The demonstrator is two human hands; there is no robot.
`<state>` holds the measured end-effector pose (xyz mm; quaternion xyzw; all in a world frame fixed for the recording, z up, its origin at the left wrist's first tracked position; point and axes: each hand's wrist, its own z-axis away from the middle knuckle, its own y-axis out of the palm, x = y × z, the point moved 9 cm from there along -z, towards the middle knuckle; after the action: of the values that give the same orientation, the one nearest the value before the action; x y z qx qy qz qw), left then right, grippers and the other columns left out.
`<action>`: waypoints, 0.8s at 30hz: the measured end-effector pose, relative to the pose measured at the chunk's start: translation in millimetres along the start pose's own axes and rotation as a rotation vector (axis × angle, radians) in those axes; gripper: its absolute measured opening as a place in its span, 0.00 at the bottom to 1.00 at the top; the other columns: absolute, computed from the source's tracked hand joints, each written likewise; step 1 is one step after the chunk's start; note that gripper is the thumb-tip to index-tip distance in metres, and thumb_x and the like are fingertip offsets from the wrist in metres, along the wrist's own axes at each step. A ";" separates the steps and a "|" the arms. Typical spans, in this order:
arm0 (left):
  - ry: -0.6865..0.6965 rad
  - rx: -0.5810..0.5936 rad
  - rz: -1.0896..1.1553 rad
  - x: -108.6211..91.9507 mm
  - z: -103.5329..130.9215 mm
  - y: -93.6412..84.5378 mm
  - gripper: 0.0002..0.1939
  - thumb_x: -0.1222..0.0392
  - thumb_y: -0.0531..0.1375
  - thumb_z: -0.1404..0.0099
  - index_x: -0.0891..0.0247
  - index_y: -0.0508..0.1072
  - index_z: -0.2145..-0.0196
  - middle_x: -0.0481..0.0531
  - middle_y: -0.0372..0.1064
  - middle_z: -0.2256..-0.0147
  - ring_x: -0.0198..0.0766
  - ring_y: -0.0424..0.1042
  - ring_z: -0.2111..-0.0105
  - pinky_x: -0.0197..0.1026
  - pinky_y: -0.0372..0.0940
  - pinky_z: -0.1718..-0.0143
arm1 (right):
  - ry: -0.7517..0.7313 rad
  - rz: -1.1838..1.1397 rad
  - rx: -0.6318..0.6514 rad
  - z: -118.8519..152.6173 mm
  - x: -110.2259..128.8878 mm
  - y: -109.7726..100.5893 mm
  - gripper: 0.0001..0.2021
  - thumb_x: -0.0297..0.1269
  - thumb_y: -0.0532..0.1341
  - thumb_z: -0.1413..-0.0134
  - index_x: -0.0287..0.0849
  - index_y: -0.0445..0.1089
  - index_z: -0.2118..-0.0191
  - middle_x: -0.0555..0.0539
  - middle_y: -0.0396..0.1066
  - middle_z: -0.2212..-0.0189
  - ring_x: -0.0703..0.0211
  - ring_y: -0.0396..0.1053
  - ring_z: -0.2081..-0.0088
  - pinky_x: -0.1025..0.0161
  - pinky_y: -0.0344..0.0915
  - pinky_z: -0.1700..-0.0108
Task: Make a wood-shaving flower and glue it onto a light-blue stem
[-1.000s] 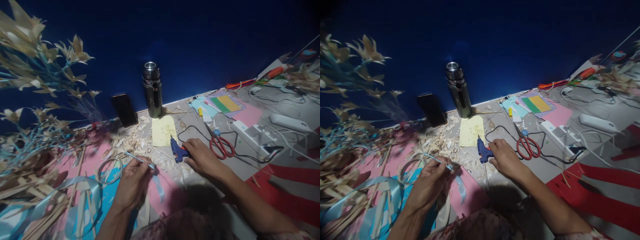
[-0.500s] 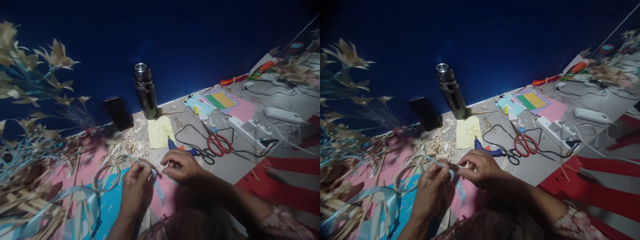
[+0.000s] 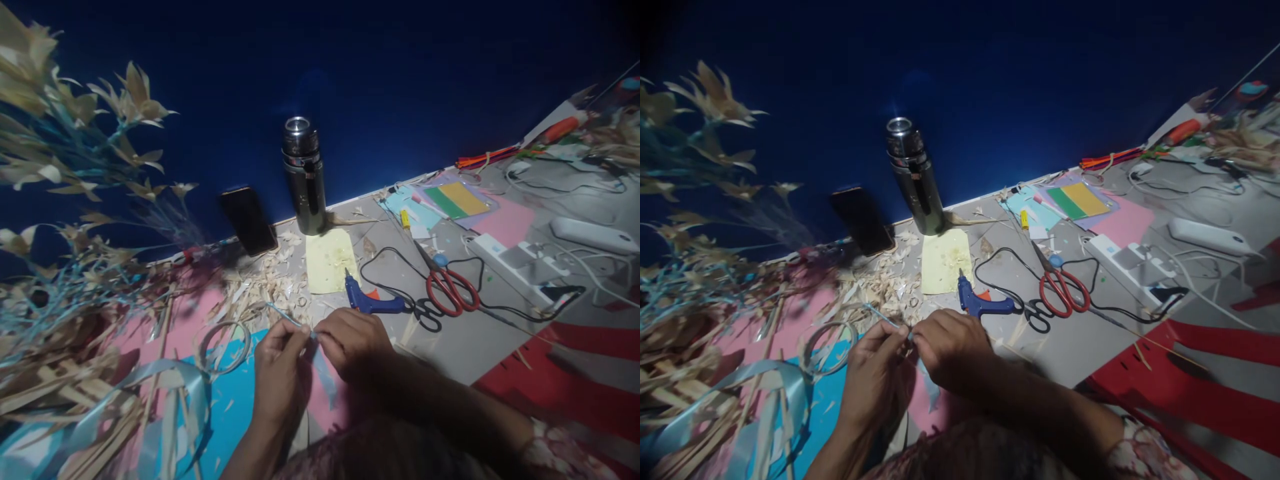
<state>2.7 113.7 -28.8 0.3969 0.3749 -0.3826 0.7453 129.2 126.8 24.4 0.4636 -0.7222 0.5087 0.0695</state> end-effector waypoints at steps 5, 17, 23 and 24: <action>-0.060 0.051 0.050 3.7 0.6 5.4 0.16 0.57 0.74 0.51 0.63 0.70 0.79 0.43 0.64 0.81 0.29 0.59 0.80 0.33 0.58 0.76 | 0.552 -0.597 0.086 5.9 -40.3 16.1 0.06 0.32 0.60 0.47 0.42 0.69 0.74 0.52 0.68 0.80 0.64 0.62 0.78 0.66 0.55 0.74; -0.130 0.173 0.134 14.5 1.0 8.0 0.14 0.55 0.73 0.47 0.65 0.74 0.73 0.48 0.69 0.77 0.34 0.67 0.76 0.37 0.63 0.70 | 0.782 -0.999 0.174 12.4 -53.0 24.6 0.08 0.39 0.62 0.47 0.40 0.72 0.72 0.51 0.71 0.80 0.67 0.60 0.80 0.69 0.55 0.76; -0.129 0.062 0.061 7.2 -4.8 -4.6 0.18 0.54 0.76 0.53 0.65 0.73 0.77 0.46 0.68 0.79 0.32 0.64 0.78 0.35 0.62 0.71 | 0.565 -0.282 -0.099 12.6 -95.4 -80.5 0.09 0.39 0.63 0.47 0.40 0.78 0.68 0.47 0.75 0.77 0.58 0.67 0.76 0.63 0.59 0.73; -0.134 0.060 0.065 7.2 -5.1 -4.6 0.18 0.54 0.76 0.53 0.65 0.73 0.77 0.46 0.67 0.80 0.32 0.64 0.78 0.35 0.62 0.71 | 0.563 -0.244 -0.096 14.9 -101.1 -88.1 0.09 0.39 0.63 0.47 0.40 0.79 0.68 0.46 0.76 0.77 0.57 0.67 0.76 0.62 0.59 0.73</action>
<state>0.5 114.4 -38.5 0.4045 0.2998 -0.3949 0.7685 256.5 170.8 18.6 0.3838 -0.6368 0.5704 0.3489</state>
